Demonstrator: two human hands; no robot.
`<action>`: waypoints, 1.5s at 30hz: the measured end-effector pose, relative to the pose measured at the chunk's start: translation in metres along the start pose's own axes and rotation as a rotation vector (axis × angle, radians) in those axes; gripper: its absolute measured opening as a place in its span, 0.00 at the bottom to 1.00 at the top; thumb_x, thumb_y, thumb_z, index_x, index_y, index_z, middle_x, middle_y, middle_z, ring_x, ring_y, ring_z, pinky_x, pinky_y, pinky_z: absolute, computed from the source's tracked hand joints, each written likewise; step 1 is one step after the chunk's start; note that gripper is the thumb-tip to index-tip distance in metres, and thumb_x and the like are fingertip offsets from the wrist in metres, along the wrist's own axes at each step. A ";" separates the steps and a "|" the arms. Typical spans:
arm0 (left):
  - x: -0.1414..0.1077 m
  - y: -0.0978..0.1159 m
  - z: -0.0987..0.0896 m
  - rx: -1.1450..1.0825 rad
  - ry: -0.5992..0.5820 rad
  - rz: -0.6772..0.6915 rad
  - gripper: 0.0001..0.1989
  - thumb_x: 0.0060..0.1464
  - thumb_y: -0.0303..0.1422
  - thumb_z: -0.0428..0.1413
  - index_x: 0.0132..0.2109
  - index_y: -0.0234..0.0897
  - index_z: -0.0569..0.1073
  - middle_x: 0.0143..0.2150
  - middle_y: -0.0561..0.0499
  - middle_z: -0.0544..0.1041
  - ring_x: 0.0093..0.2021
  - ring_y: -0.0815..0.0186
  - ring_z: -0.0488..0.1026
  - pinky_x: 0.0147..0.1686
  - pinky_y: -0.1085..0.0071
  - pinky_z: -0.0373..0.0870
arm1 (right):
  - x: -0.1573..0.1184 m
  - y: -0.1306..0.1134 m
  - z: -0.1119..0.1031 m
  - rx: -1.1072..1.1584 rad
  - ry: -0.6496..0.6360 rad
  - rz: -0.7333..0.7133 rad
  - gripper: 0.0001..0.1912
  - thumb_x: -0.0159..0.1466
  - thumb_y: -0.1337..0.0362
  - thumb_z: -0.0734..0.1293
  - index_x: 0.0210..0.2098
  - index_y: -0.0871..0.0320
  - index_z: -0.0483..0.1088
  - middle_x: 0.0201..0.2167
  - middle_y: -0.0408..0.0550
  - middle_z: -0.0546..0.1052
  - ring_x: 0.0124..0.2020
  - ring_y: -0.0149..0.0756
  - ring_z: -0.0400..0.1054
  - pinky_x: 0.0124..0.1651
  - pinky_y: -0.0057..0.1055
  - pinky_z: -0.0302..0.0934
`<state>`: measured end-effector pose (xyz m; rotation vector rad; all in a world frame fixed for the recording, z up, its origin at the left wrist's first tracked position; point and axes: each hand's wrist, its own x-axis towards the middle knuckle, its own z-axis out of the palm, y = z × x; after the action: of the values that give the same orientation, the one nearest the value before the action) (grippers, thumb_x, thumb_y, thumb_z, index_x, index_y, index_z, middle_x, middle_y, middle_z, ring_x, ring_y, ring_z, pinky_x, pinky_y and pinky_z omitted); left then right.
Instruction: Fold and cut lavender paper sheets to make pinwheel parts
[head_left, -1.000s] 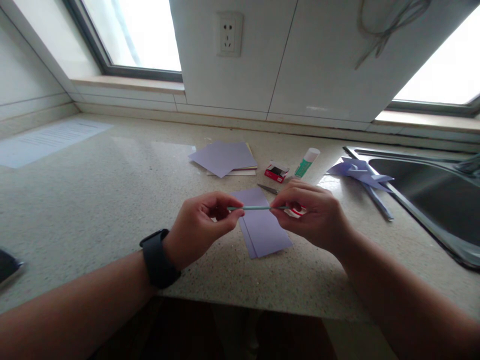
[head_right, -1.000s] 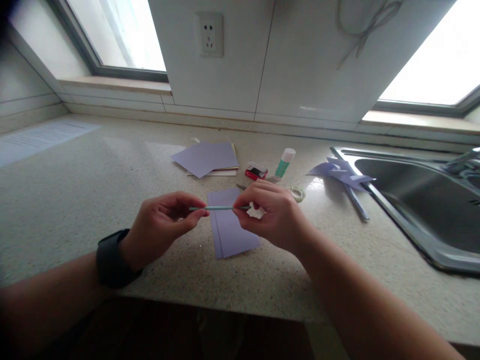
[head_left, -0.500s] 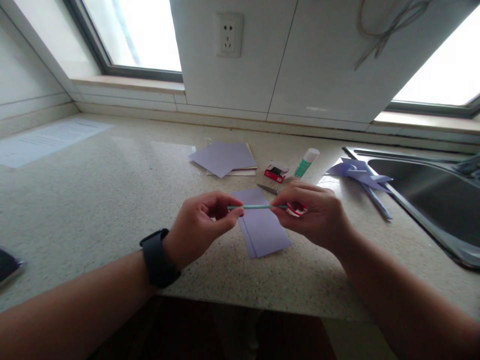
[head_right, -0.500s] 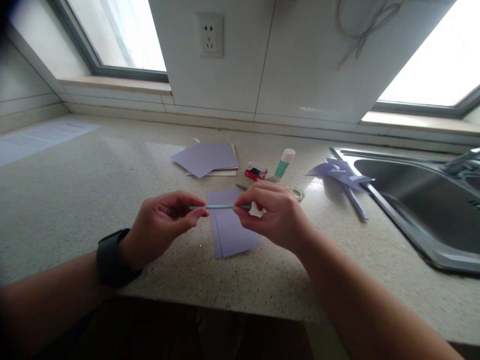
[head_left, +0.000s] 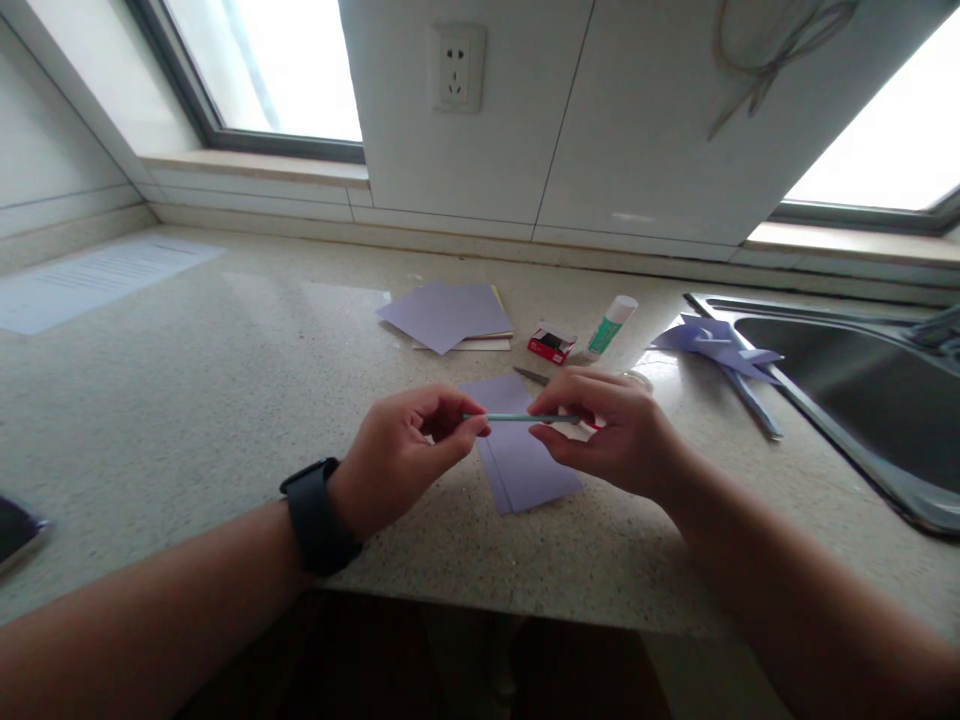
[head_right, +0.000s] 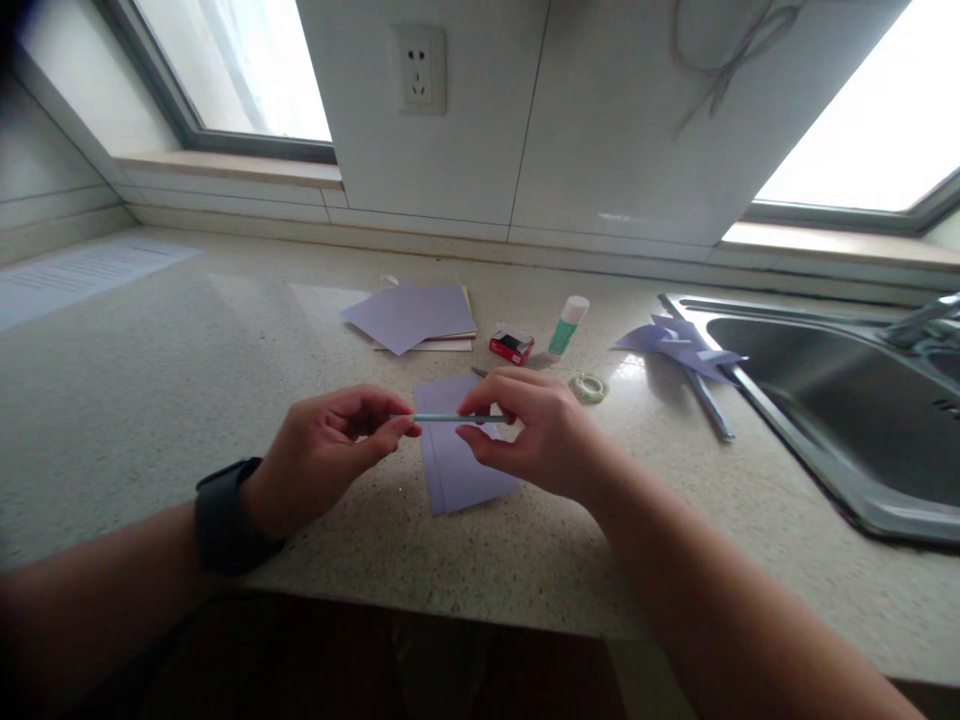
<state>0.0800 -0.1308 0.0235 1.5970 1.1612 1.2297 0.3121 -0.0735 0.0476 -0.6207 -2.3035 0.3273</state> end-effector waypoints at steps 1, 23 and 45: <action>0.000 0.000 0.000 0.015 -0.010 0.006 0.06 0.57 0.33 0.61 0.40 0.35 0.79 0.32 0.50 0.81 0.30 0.70 0.74 0.30 0.76 0.69 | 0.000 0.000 0.001 0.004 -0.001 -0.002 0.04 0.60 0.67 0.72 0.35 0.58 0.74 0.26 0.40 0.72 0.25 0.26 0.62 0.28 0.26 0.57; -0.005 0.000 0.001 0.155 -0.011 0.138 0.04 0.57 0.30 0.61 0.40 0.35 0.78 0.31 0.51 0.80 0.29 0.69 0.75 0.30 0.75 0.71 | 0.004 -0.008 0.012 0.120 -0.033 0.007 0.03 0.64 0.65 0.71 0.37 0.58 0.77 0.30 0.46 0.78 0.32 0.32 0.70 0.35 0.30 0.63; -0.010 0.004 0.001 0.259 0.008 0.343 0.06 0.54 0.27 0.64 0.41 0.37 0.79 0.30 0.52 0.80 0.26 0.71 0.74 0.27 0.77 0.71 | 0.006 -0.003 0.020 0.215 -0.141 -0.026 0.07 0.69 0.67 0.66 0.41 0.58 0.77 0.34 0.49 0.79 0.39 0.36 0.72 0.44 0.34 0.66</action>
<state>0.0810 -0.1414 0.0243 2.0526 1.1175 1.3407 0.2929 -0.0745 0.0379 -0.4724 -2.3657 0.6147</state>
